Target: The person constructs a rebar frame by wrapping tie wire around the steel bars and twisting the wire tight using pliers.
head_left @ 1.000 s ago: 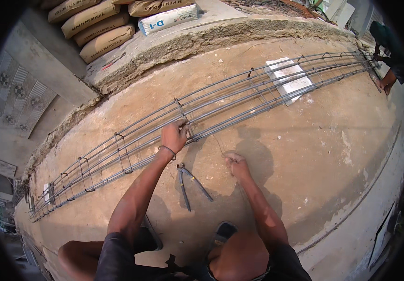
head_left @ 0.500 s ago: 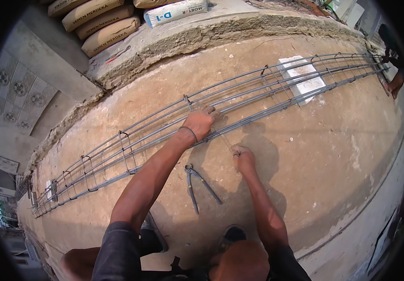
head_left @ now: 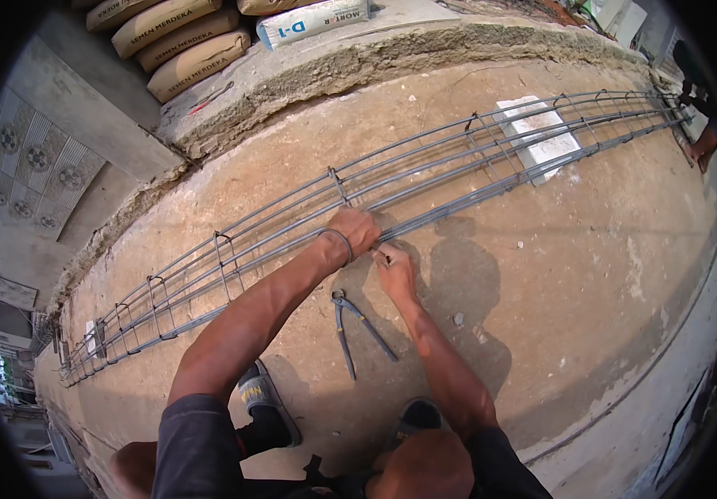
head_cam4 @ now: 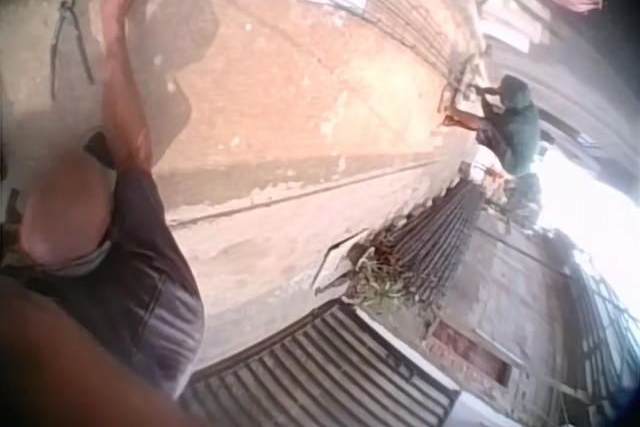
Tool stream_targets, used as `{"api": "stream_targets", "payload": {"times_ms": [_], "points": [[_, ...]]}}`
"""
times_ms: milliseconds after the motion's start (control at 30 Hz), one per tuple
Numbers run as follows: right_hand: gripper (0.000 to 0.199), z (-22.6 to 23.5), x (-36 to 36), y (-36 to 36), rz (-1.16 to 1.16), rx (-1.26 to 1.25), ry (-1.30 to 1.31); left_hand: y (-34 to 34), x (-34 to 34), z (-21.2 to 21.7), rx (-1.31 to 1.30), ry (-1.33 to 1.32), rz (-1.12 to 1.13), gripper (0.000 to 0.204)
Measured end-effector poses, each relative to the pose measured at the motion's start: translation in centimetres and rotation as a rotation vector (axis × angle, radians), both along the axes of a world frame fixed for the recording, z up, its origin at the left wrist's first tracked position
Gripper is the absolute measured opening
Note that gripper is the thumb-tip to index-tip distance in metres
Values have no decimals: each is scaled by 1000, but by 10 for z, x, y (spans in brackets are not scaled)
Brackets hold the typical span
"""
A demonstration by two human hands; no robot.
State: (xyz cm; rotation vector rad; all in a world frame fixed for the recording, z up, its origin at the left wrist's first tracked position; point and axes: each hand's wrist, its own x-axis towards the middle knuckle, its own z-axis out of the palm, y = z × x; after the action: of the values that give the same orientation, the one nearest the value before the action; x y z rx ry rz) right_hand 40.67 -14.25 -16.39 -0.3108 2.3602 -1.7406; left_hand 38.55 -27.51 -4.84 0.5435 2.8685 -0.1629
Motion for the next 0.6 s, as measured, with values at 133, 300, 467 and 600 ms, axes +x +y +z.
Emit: {"api": "stream_targets", "payload": {"times_ms": [133,300,467,600], "points": [[19,-5,6,-10,-36,-147,87,-11,21,-13,160,69,193,10],[20,1,8,-16,-67,-161,-6,-4,85,-58,550,335,380,18],[16,8,0,-14,97,-104,-135,-3,99,-88,359,373,402,31],[18,7,2,-14,11,-56,159,-31,104,-73,441,320,386,25]]}}
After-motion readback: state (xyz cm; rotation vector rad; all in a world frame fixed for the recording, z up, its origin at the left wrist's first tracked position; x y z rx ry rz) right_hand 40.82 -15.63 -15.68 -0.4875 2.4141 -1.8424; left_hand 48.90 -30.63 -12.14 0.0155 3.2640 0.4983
